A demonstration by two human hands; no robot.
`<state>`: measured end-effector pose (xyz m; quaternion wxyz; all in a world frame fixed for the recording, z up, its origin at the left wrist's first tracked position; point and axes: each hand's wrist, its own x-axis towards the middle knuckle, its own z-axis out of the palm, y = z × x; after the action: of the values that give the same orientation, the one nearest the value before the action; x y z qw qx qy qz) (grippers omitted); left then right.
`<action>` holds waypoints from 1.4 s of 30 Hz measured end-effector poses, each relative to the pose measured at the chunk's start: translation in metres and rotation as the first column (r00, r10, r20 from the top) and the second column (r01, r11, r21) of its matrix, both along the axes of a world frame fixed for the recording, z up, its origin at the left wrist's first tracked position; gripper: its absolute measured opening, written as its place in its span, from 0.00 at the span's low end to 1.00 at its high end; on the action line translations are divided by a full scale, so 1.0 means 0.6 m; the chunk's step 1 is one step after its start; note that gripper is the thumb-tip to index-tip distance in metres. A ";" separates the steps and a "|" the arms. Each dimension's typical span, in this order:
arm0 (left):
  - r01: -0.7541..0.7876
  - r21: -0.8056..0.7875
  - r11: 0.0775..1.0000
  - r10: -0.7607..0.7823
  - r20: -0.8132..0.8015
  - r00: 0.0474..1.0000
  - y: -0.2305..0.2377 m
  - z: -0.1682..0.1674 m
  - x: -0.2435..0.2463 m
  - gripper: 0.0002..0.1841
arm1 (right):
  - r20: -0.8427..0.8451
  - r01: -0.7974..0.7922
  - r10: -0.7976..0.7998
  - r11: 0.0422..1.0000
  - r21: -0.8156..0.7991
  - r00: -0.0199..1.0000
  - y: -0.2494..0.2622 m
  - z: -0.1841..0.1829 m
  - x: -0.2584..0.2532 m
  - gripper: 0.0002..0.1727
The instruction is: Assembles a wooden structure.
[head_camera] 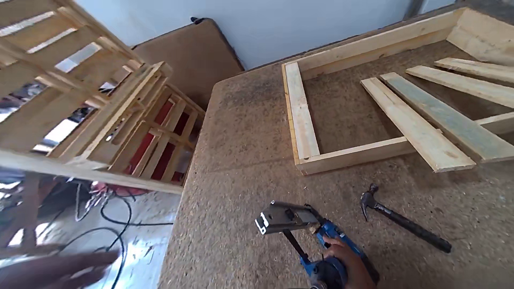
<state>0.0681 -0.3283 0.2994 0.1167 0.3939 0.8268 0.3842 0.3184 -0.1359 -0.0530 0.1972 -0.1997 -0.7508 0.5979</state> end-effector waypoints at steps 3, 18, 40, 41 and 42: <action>0.083 -0.116 0.990 -0.048 0.276 0.960 0.015 -0.214 -0.141 0.36 | 0.051 0.001 -0.006 0.997 0.079 0.999 -0.012 0.000 -0.016 0.22; 0.262 0.685 0.680 -0.731 0.602 0.321 0.332 -0.303 -0.091 0.44 | -0.269 0.391 -0.320 0.878 0.275 0.908 -0.023 0.059 -0.102 0.17; 0.348 0.528 0.775 -0.630 0.688 0.360 0.400 -0.277 -0.114 0.46 | -0.398 0.465 -0.387 0.878 0.117 0.831 -0.003 0.042 -0.166 0.19; 0.347 0.529 0.775 -0.631 0.684 0.366 0.397 -0.277 -0.116 0.46 | -0.397 0.464 -0.387 0.878 0.116 0.832 -0.004 0.041 -0.168 0.19; 0.347 0.535 0.770 -0.636 0.682 0.361 0.396 -0.279 -0.119 0.46 | -0.393 0.469 -0.392 0.875 0.119 0.832 -0.005 0.040 -0.170 0.18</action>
<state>-0.0032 -0.0910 0.1322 0.5458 0.4044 0.4372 0.5894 0.2166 -0.1390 -0.0293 0.4801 -0.2307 -0.6963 0.4810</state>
